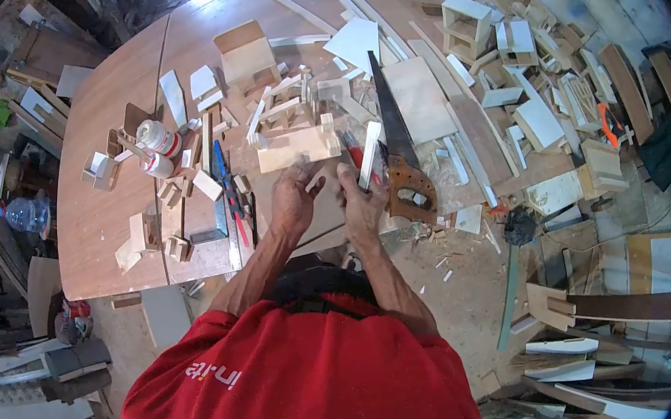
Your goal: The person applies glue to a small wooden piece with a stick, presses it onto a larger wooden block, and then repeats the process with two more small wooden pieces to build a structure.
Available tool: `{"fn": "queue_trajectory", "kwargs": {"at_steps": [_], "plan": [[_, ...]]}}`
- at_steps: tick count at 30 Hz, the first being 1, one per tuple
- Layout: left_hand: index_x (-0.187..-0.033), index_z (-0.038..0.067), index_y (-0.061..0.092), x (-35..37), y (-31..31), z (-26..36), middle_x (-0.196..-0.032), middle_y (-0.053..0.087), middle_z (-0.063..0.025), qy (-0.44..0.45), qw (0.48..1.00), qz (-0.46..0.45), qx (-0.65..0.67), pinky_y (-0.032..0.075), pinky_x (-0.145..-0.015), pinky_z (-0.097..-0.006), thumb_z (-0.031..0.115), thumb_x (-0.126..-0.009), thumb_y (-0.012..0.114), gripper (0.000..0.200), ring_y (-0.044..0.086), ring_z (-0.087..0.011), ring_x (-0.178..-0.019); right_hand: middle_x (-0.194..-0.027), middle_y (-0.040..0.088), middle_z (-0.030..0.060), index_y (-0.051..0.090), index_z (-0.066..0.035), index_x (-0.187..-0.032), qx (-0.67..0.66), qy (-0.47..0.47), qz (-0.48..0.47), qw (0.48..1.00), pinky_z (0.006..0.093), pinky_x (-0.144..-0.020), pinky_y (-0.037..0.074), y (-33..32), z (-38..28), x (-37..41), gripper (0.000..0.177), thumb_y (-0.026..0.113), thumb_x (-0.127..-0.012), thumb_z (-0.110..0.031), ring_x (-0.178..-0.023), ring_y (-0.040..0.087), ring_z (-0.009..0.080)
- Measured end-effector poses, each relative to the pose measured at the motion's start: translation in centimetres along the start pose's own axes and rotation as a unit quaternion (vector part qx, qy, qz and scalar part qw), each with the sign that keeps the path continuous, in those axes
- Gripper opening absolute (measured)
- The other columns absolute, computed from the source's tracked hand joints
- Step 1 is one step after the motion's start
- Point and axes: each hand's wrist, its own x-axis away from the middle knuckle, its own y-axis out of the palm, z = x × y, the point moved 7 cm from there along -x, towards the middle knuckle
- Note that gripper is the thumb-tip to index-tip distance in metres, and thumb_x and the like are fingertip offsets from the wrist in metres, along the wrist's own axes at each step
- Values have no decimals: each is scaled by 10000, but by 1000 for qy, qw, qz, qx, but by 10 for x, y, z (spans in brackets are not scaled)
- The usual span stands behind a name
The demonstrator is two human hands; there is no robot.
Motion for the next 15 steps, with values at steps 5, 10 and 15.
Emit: {"fn": "queue_trajectory", "kwargs": {"at_steps": [5,10,15], "plan": [[-1151,103,556,-5,-3,-18,-1097,617,-25,-30,999,-16,8,387,-878,-372,311,-962,499,286,538,-161,-1001,-698,618,-21,677,-50,-863,-15,-1,11,1000,215,-488,377,18,1,3,186,731,-837,-226,-576,520,53],[-1140,96,562,-4,-6,-23,-1068,618,-21,-56,997,-47,26,383,-855,-371,325,-962,504,296,530,-158,-985,-714,630,-5,669,-43,-841,-43,30,27,998,231,-496,377,27,11,7,192,744,-825,-219,-575,527,72],[-1149,91,560,4,-6,-23,-1080,604,-26,-102,993,-48,21,371,-879,-382,315,-948,525,303,516,-168,-1046,-685,592,-25,643,-65,-800,-14,13,58,998,242,-499,390,24,33,0,170,723,-839,-210,-545,505,82]]}}
